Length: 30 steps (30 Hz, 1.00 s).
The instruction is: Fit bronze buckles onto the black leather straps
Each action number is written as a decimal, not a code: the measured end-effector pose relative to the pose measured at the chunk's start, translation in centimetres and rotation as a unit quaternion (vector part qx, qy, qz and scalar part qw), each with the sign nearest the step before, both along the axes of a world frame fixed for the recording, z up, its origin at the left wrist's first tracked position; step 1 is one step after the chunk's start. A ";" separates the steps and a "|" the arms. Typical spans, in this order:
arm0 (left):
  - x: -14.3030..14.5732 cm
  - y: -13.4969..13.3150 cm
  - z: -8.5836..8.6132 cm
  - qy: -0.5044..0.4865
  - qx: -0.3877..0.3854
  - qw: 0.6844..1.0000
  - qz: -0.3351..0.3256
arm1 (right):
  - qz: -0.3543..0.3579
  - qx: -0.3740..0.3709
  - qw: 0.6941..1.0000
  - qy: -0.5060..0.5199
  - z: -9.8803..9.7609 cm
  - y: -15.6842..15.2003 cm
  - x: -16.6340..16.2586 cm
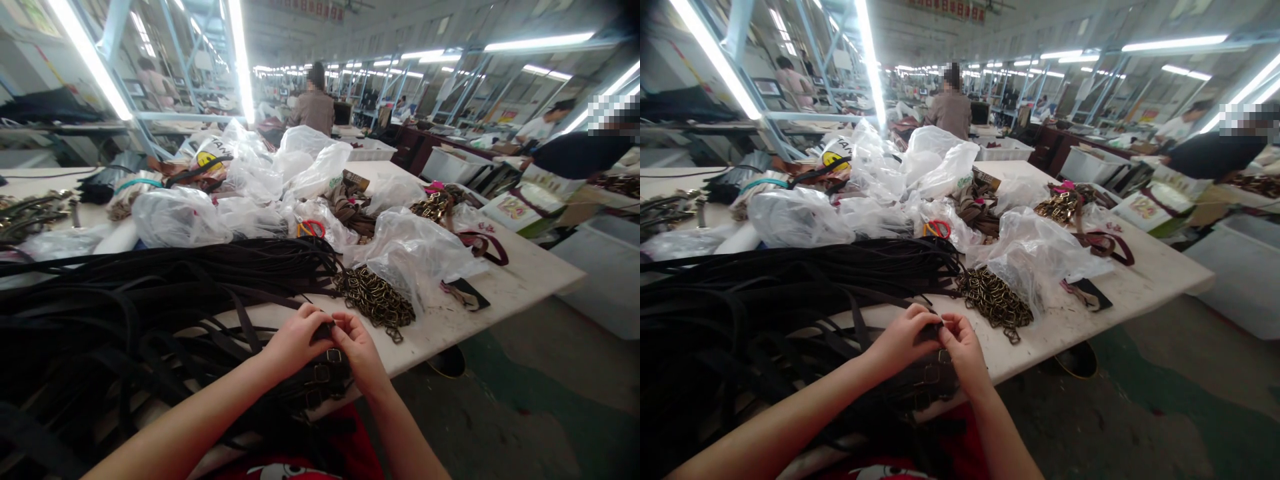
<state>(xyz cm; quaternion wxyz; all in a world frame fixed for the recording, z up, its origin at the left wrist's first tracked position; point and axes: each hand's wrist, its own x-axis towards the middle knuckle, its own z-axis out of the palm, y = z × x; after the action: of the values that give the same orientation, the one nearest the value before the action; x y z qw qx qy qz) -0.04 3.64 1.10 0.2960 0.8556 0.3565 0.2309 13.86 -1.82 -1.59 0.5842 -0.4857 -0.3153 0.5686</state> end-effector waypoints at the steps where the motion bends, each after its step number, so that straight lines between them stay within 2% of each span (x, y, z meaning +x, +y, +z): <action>1: 0.2 -0.2 0.2 0.024 0.040 0.999 -0.015 | -0.002 -0.005 1.000 0.001 0.0 -0.2 -0.1; 4: 0.9 -0.7 0.8 0.118 0.154 0.981 -0.021 | -0.042 -0.013 0.999 -0.026 -0.4 -0.7 -0.1; 7: 1.4 -0.9 1.1 0.171 0.204 0.964 -0.017 | -0.125 -0.016 0.990 -0.059 -1.1 -1.0 0.4; 10: 1.3 0.1 0.7 0.159 0.201 0.966 -0.035 | -0.184 -0.017 0.980 -0.073 -1.4 -1.2 1.5; 13: -0.1 2.7 -0.7 0.155 0.158 0.973 -0.058 | -0.185 -0.020 0.980 -0.074 -1.7 -1.4 3.0; 17: -4.1 6.1 -2.3 0.275 0.097 0.956 -0.042 | -0.205 -0.039 0.969 -0.134 -3.4 -2.0 5.0; 20: -7.8 6.7 -2.2 0.308 0.107 0.944 -0.040 | -0.163 -0.047 0.952 -0.254 -5.1 -2.2 5.9; 22: -9.8 6.4 -1.7 0.320 0.123 0.939 -0.033 | -0.114 -0.038 0.919 -0.376 -5.6 -1.8 6.0; 24: -11.0 6.2 -1.4 0.334 0.145 0.931 -0.012 | -0.092 -0.012 0.857 -0.506 -5.4 -1.0 5.7; 26: -11.5 6.1 -1.5 0.351 0.159 0.923 -0.004 | -0.094 0.027 0.800 -0.593 -4.6 0.1 4.9; 28: -11.7 6.0 -1.9 0.372 0.157 0.915 -0.011 | -0.066 0.072 0.772 -0.628 -3.7 1.2 3.7; 30: -12.2 5.6 -2.4 0.399 0.141 0.906 -0.020 | 0.025 0.106 0.766 -0.634 -2.9 1.8 2.1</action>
<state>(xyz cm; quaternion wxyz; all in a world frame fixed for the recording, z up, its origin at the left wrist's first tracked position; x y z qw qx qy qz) -12.22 9.24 -1.32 0.0104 0.9160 0.3912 -0.0877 16.00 0.01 -4.50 0.2847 -0.6628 -0.6840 0.1085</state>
